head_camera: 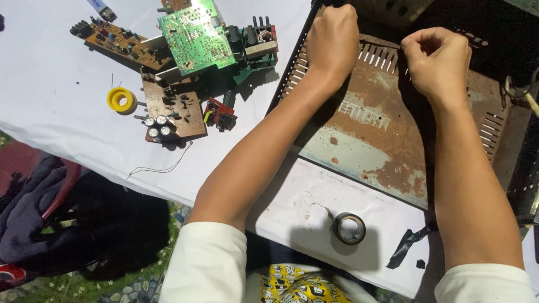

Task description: Assembling and securing electronic circuit boards and wiring inside a metal chassis using electrical tape.

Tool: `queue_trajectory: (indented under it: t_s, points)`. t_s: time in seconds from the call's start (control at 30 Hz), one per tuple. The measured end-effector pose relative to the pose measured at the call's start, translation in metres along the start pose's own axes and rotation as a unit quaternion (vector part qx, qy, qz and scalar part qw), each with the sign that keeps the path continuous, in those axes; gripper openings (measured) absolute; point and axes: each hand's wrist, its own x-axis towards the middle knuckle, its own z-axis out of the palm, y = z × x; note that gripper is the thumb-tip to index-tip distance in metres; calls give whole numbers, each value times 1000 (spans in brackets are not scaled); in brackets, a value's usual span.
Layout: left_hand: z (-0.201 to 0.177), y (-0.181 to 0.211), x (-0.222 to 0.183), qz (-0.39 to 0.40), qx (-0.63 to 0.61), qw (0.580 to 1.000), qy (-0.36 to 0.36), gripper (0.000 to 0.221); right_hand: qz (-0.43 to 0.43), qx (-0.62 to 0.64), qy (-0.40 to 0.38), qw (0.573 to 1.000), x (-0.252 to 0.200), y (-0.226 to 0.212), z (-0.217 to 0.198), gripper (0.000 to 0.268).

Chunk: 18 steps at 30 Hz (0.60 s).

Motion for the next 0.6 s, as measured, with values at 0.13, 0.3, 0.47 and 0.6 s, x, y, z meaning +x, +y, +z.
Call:
queue_trajectory:
  t_s: [0.13, 0.3, 0.47, 0.6]
  points:
    - [4, -1, 0, 8, -5, 1000, 13, 22, 3, 14, -9, 1000, -1, 4, 1, 9]
    - [11, -4, -1, 4, -21, 1000, 17, 27, 9, 12, 4, 1000, 1, 0, 5, 10]
    - [26, -5, 3, -22, -9, 1000, 1, 16, -25, -79, 55, 995, 8, -1, 14, 15]
    - [45, -15, 7, 6, 2, 999, 40, 17, -40, -127, 98, 986, 16, 12, 26, 13]
